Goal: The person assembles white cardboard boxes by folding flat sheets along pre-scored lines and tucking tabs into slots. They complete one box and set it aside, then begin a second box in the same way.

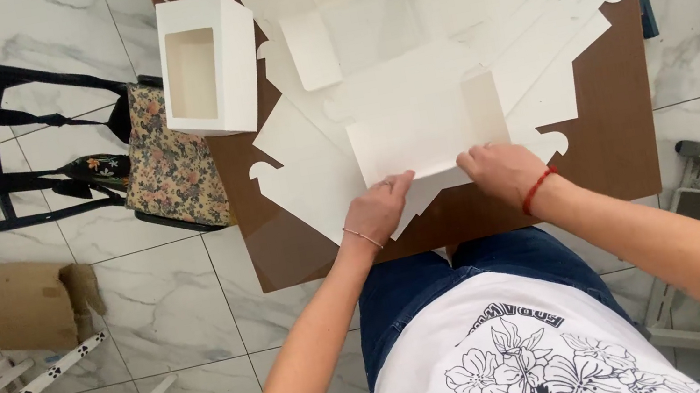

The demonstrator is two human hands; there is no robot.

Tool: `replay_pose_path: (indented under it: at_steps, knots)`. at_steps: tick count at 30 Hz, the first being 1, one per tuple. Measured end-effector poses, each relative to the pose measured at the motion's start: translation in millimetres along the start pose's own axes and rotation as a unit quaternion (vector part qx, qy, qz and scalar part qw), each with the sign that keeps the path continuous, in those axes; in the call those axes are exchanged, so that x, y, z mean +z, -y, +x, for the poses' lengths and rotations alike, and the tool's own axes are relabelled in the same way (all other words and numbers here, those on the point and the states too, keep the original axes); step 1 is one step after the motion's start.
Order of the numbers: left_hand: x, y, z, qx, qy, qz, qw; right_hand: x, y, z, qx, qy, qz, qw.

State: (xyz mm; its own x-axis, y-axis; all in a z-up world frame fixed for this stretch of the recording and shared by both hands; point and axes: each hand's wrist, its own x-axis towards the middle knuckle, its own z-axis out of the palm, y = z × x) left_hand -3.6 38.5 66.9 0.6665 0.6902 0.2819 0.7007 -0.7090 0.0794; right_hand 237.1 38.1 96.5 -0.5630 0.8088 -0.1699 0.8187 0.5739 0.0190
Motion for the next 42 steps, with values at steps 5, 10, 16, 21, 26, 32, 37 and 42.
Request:
replay_pose_path:
  at_steps: [5, 10, 16, 21, 26, 32, 37, 42]
  knots:
    - [-27, 10, 51, -0.389, 0.245, -0.151, 0.875, 26, -28, 48, 0.110, 0.077, 0.144, 0.980]
    - [-21, 24, 78, -0.467, 0.269, -0.084, 0.838, 47, -39, 59, 0.128, -0.017, 0.124, 0.984]
    - [-12, 64, 85, -0.635, 0.077, -0.276, 0.717, -6, -56, 73, 0.387, -0.098, 0.376, 0.836]
    - [15, 93, 83, -0.701, 0.136, -0.248, 0.655, 20, -83, 86, 0.544, -0.073, 0.488, 0.679]
    - [6, 99, 90, -0.663, 0.193, -0.186, 0.699, 50, -101, 86, 0.557, 0.028, 0.449, 0.698]
    - [-32, 49, 113, -0.453, 0.090, 0.024, 0.886, 30, -50, 84, 0.407, -0.071, 0.140, 0.900]
    - [-3, 27, 112, -0.415, 0.204, -0.003, 0.886, -24, 4, 96, 0.337, -0.086, 0.227, 0.910]
    - [6, 23, 111, -0.393, 0.240, -0.014, 0.888, -19, 23, 108, 0.388, -0.130, 0.514, 0.754]
